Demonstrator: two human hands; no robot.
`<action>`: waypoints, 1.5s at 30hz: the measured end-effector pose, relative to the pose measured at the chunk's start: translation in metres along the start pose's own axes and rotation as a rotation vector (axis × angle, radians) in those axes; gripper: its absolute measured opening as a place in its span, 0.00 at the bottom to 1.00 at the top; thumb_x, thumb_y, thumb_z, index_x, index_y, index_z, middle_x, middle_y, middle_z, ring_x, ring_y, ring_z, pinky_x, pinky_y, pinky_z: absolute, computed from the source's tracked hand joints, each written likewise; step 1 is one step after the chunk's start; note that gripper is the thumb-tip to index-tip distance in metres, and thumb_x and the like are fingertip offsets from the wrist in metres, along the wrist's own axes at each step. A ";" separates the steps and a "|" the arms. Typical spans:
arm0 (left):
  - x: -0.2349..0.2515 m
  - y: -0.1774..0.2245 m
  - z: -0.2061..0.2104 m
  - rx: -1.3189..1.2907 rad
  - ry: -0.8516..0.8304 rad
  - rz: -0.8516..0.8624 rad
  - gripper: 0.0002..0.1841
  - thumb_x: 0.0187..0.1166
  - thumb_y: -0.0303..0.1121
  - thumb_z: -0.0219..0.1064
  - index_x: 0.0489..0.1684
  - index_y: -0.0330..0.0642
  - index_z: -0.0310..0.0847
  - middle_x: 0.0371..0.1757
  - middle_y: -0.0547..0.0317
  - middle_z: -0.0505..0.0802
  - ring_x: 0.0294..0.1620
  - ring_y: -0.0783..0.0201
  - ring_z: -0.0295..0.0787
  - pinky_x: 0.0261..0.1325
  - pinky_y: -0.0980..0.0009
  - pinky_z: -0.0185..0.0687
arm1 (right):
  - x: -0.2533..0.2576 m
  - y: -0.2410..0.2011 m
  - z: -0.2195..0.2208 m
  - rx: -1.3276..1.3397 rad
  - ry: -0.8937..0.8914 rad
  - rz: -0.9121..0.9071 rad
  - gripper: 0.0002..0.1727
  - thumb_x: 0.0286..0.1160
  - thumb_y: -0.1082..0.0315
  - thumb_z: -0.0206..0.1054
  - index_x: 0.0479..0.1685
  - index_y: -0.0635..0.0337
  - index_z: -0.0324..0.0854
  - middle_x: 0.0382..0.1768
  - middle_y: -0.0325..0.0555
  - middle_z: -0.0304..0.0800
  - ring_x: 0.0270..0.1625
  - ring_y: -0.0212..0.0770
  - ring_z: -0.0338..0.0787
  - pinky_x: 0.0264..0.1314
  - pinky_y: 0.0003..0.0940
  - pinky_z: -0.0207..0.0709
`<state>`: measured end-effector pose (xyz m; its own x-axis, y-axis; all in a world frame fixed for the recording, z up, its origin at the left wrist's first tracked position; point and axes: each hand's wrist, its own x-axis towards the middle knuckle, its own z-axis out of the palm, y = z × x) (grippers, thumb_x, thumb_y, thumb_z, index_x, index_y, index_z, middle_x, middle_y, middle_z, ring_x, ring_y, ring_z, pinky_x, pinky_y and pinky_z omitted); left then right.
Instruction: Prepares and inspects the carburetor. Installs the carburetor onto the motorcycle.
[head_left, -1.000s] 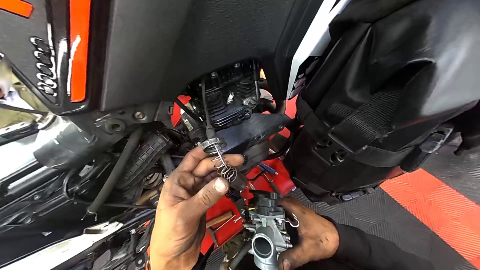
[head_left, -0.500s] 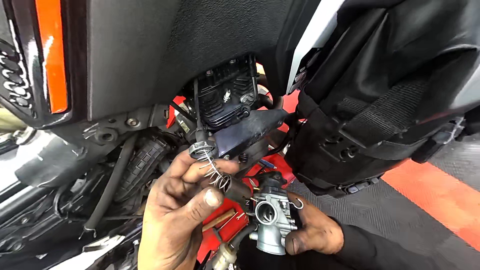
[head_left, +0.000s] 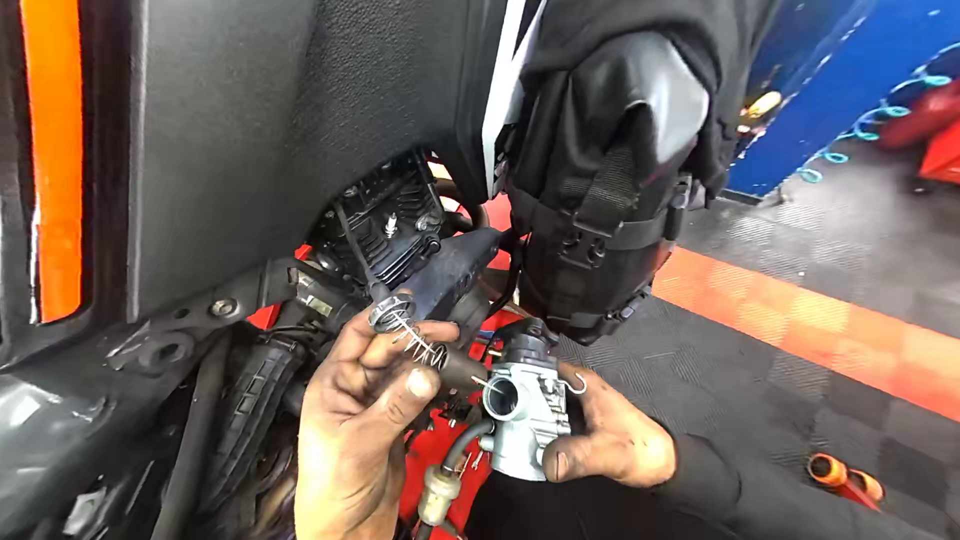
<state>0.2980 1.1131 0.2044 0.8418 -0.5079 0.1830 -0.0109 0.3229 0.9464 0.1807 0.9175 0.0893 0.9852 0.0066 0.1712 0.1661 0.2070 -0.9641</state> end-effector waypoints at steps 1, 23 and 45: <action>0.000 -0.001 -0.002 -0.013 -0.007 0.004 0.31 0.71 0.32 0.79 0.74 0.33 0.74 0.53 0.43 0.94 0.48 0.60 0.96 0.51 0.69 0.93 | 0.000 0.000 0.002 0.000 0.013 -0.007 0.44 0.56 0.43 0.86 0.71 0.61 0.78 0.58 0.44 0.92 0.62 0.38 0.92 0.68 0.40 0.88; 0.014 -0.003 -0.012 -0.023 -0.155 0.112 0.24 0.73 0.32 0.77 0.69 0.45 0.81 0.53 0.52 0.96 0.55 0.59 0.95 0.62 0.66 0.90 | 0.031 0.041 -0.037 0.210 -0.168 0.014 0.51 0.43 0.57 0.94 0.76 0.56 0.73 0.66 0.38 0.89 0.71 0.35 0.87 0.75 0.36 0.83; 0.006 0.001 -0.012 -0.148 -0.062 0.059 0.31 0.69 0.32 0.80 0.74 0.36 0.75 0.51 0.46 0.95 0.45 0.61 0.95 0.51 0.70 0.92 | 0.005 0.011 0.014 0.036 0.109 -0.066 0.48 0.51 0.45 0.89 0.74 0.59 0.76 0.58 0.45 0.93 0.60 0.40 0.93 0.65 0.40 0.90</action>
<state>0.3096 1.1200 0.2035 0.8072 -0.5313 0.2572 0.0242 0.4652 0.8849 0.1865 0.9338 0.0819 0.9712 -0.1137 0.2095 0.2314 0.2386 -0.9431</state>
